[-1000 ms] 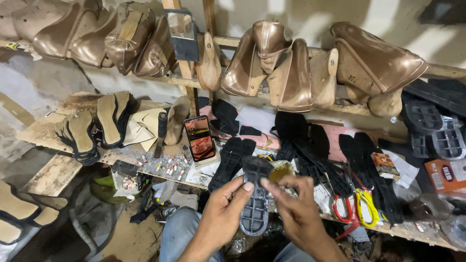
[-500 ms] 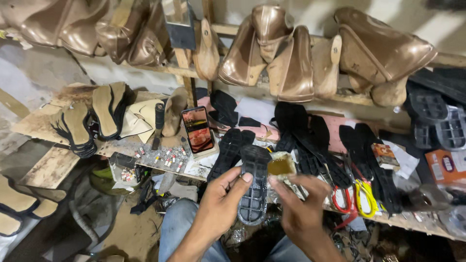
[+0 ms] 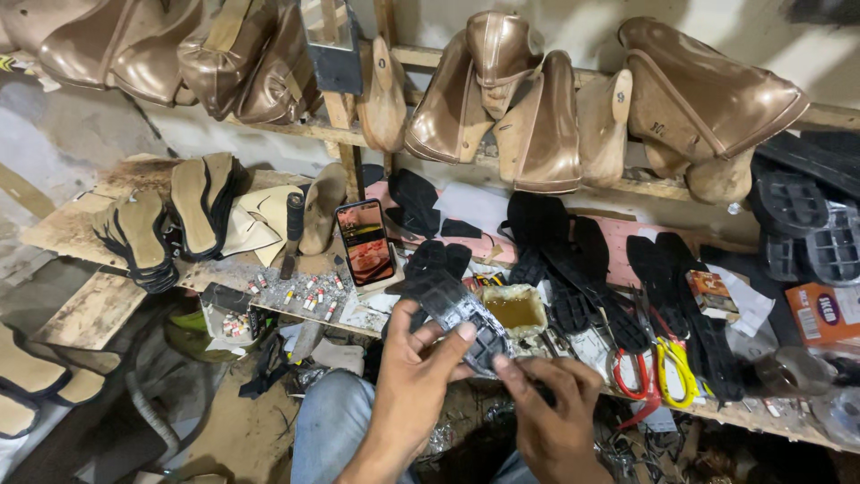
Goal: The person applies glue to the edges of a shoe upper and then to the sole of a black shoe using a small brush. They handle the parts and place them on a shelf.
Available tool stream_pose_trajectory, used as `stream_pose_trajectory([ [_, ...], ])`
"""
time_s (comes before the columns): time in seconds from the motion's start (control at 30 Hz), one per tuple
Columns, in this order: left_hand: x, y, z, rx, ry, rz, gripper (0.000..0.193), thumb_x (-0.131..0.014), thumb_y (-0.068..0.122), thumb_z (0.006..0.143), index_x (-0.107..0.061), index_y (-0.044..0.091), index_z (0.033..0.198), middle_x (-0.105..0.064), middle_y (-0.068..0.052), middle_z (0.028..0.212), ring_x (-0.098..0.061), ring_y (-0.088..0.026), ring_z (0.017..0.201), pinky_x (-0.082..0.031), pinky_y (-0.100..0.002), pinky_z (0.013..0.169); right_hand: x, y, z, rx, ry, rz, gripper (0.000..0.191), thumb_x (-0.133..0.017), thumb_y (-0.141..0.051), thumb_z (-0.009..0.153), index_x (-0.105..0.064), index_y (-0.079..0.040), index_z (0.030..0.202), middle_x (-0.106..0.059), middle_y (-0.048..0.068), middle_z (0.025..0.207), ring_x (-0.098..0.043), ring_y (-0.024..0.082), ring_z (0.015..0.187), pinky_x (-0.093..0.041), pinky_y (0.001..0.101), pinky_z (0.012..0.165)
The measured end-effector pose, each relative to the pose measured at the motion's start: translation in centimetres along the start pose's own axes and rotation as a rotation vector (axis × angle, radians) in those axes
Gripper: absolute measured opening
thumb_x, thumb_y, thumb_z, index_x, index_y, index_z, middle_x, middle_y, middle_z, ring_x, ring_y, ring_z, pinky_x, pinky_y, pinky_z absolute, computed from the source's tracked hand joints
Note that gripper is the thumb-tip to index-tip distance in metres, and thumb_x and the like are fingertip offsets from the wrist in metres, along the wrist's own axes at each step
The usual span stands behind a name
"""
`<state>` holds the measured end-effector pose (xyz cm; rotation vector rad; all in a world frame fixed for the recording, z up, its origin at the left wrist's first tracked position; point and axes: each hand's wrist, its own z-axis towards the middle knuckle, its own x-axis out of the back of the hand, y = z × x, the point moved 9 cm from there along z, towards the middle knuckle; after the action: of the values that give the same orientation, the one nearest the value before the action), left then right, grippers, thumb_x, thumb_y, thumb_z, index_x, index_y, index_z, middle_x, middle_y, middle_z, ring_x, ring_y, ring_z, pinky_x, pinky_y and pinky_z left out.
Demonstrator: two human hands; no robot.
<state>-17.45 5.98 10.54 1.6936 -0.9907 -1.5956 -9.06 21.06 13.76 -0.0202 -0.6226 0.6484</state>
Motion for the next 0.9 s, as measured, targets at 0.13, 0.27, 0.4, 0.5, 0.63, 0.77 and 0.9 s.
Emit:
stream_pose_trajectory([
  [0.13,0.2,-0.3,0.1,-0.08,-0.011,-0.041,0.051,-0.069,-0.006,0.086,-0.039,0.005,0.125,-0.071,-0.017,0.111,-0.071,-0.018,0.091,-0.062,-0.032,0.072,-0.7,1.2,-1.0,-0.133,-0.093,0.061,0.067,-0.065,0.014,0.072,-0.07,-0.021,0.128,-0.062,0.002,0.116,-0.046,0.026,0.114,-0.035,0.0382,0.101],
  [0.27,0.5,-0.1,0.4,-0.143,-0.01,0.013,0.051,-0.07,-0.009,0.084,-0.04,0.005,0.123,-0.07,-0.017,0.11,-0.071,-0.019,0.095,-0.062,-0.031,0.078,-2.2,1.4,-2.4,-0.172,-0.161,-0.008,0.066,-0.068,0.01,0.077,-0.066,-0.023,0.135,-0.061,0.0,0.116,-0.035,0.027,0.118,-0.033,0.0399,0.101],
  [0.4,0.2,0.6,0.2,-0.121,-0.032,0.103,0.056,-0.071,-0.006,0.082,-0.038,0.006,0.126,-0.07,-0.013,0.111,-0.071,-0.017,0.096,-0.063,-0.03,0.08,-2.6,-0.2,-3.2,-0.082,-0.18,-0.102,0.061,-0.071,-0.003,0.08,-0.067,-0.034,0.132,-0.062,-0.002,0.118,-0.04,0.024,0.117,-0.032,0.0399,0.098],
  [0.5,-0.6,2.1,-0.7,-0.116,-0.112,0.655,0.056,-0.074,0.0,0.083,-0.051,0.01,0.133,-0.075,-0.011,0.102,-0.072,-0.014,0.088,-0.06,-0.028,0.073,-0.1,0.0,-2.4,-0.069,0.027,-0.008,0.056,-0.068,-0.005,0.082,-0.062,-0.032,0.13,-0.061,0.0,0.12,-0.046,0.021,0.117,-0.03,0.0398,0.102],
  [0.63,1.1,4.8,-2.1,-0.028,0.066,1.072,0.065,-0.075,0.013,0.087,-0.057,0.023,0.149,-0.077,-0.004,0.103,-0.074,-0.016,0.063,-0.056,-0.03,0.056,1.4,2.3,-0.6,-0.266,0.011,-0.007,0.054,-0.072,-0.003,0.083,-0.063,-0.02,0.133,-0.061,0.007,0.122,-0.048,0.026,0.119,-0.034,0.0398,0.104],
  [0.77,-0.2,8.8,-3.7,-0.367,0.12,0.693,0.066,-0.075,0.01,0.081,-0.047,0.01,0.141,-0.079,-0.006,0.098,-0.074,-0.009,0.077,-0.058,-0.022,0.068,1.9,1.3,1.2,-0.268,0.02,0.06,0.056,-0.072,-0.001,0.084,-0.061,-0.016,0.137,-0.061,0.007,0.122,-0.048,0.025,0.117,-0.037,0.0367,0.102],
  [0.9,-1.9,8.0,-4.3,-0.362,-0.064,0.544,0.054,-0.074,0.007,0.088,-0.053,0.004,0.137,-0.079,-0.007,0.098,-0.072,-0.009,0.086,-0.058,-0.021,0.075,1.5,-1.1,3.4,-0.031,0.05,0.04,0.055,-0.074,0.0,0.085,-0.063,-0.021,0.134,-0.059,0.008,0.125,-0.048,0.026,0.119,-0.037,0.0375,0.102],
])
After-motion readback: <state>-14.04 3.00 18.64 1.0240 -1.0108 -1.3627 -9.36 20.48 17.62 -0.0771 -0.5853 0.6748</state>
